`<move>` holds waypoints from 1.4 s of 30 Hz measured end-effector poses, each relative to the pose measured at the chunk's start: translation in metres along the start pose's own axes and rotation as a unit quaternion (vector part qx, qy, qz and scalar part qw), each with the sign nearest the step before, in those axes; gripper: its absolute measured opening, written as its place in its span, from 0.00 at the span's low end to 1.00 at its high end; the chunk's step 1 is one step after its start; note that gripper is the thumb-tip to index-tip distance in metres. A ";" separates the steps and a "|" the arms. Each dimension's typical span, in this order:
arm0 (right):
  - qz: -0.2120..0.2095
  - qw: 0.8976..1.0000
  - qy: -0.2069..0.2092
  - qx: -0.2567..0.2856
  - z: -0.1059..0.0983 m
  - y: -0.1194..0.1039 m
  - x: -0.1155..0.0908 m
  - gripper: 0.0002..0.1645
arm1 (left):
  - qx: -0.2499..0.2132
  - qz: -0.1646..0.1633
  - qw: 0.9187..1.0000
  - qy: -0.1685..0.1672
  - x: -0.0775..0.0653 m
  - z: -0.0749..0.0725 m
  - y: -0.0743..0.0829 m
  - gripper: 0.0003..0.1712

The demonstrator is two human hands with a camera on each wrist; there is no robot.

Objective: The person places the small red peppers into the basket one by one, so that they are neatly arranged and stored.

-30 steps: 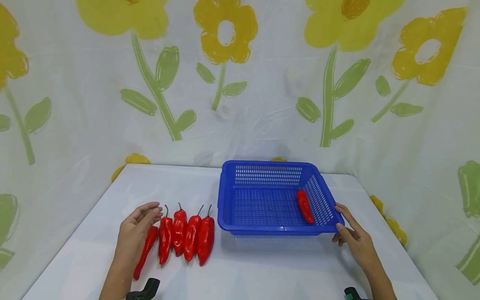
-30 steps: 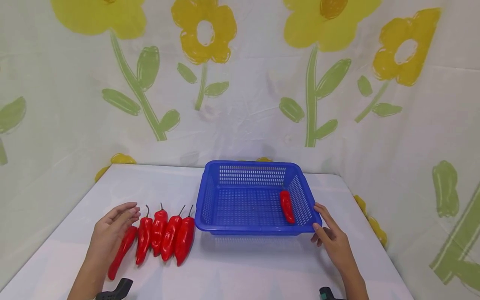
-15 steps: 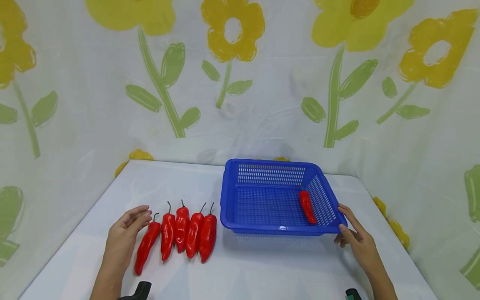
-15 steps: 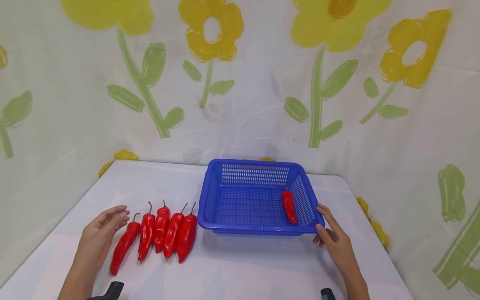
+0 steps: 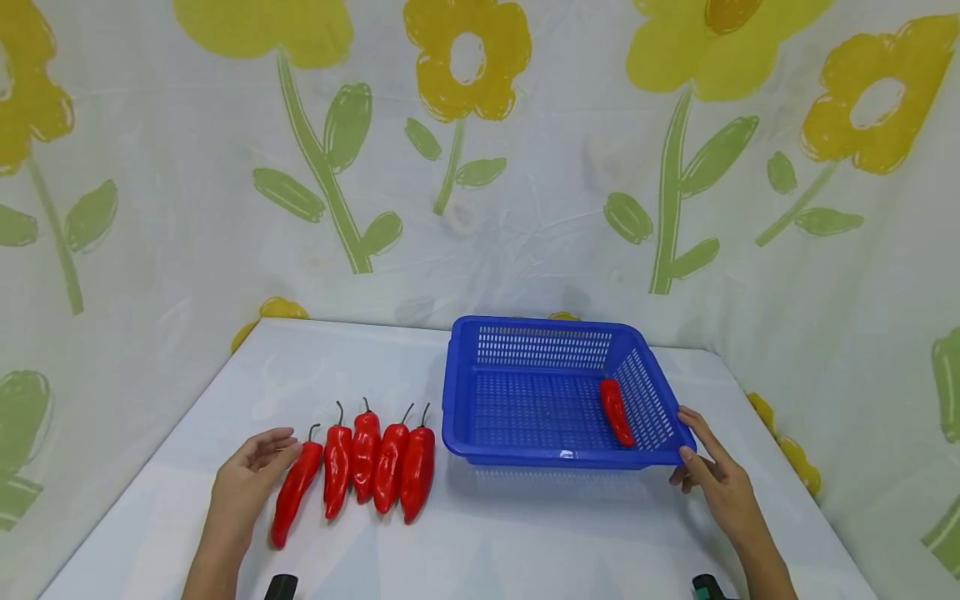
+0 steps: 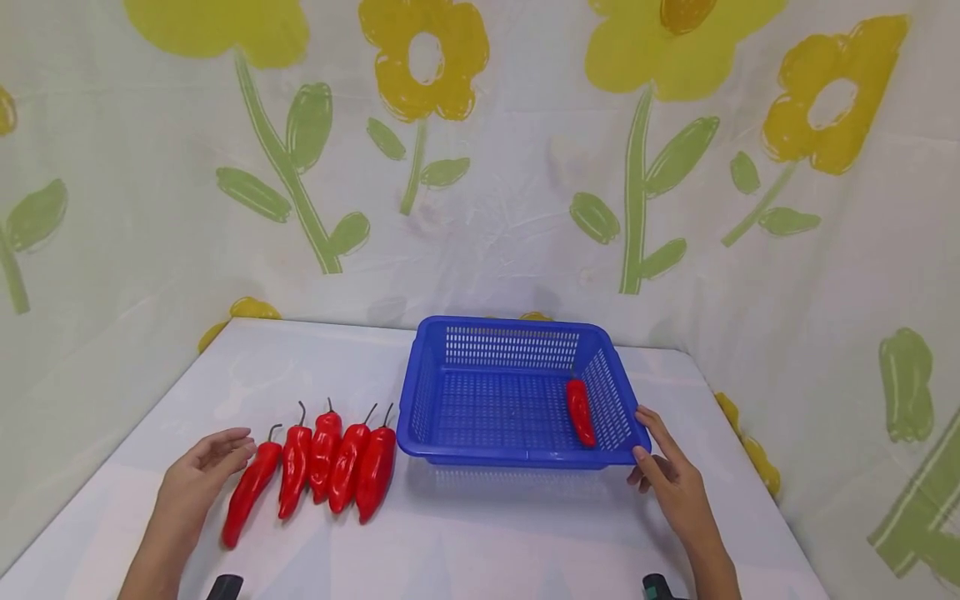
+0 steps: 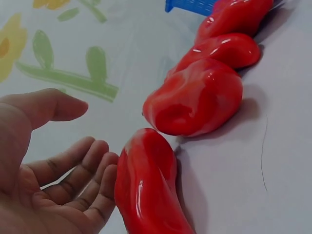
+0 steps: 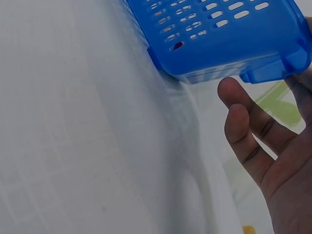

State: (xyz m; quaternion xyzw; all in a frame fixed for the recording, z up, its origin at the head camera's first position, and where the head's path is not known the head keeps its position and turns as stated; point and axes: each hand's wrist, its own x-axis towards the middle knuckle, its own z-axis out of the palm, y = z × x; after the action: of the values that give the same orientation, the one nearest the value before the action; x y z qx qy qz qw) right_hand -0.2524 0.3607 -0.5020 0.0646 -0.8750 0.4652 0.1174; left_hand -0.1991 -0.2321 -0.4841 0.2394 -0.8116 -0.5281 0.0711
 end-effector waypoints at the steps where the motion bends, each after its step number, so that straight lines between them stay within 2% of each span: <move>1: -0.001 1.000 0.001 -0.001 -0.001 0.000 0.000 0.32 | 0.007 -0.002 1.000 -0.005 0.000 0.000 -0.001 0.35; 9: 0.005 1.000 -0.006 0.024 0.001 0.000 -0.001 0.32 | 0.100 -0.029 0.994 -0.043 0.003 -0.004 -0.003 0.47; 13: 0.013 1.000 0.001 0.018 0.000 0.001 -0.002 0.32 | 0.148 -0.021 0.986 -0.072 0.007 -0.003 -0.004 0.49; 18: 0.020 1.000 0.004 0.012 0.000 0.002 -0.002 0.32 | 0.182 -0.013 0.981 -0.063 0.008 0.000 -0.003 0.46; 26: 0.005 1.000 0.002 0.020 0.001 0.001 -0.003 0.32 | 0.153 -0.028 0.987 -0.043 0.004 -0.002 -0.001 0.45; 30: 0.000 1.000 0.001 0.023 0.002 0.002 -0.002 0.32 | 0.137 -0.028 0.989 -0.051 0.003 -0.004 0.002 0.47; 35: 0.003 1.000 -0.002 0.029 0.003 0.002 -0.003 0.32 | 0.118 -0.023 0.990 -0.070 0.000 -0.003 0.009 0.49; 42: 0.000 1.000 0.000 0.018 0.002 0.002 -0.003 0.32 | 0.072 -0.019 0.996 -0.052 -0.006 0.005 0.024 0.44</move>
State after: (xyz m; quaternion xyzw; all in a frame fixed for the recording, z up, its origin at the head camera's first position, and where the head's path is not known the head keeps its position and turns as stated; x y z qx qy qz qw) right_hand -0.2503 0.3605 -0.5055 0.0673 -0.8664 0.4811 0.1161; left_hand -0.2036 -0.2176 -0.4641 0.2311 -0.8456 -0.4812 0.0013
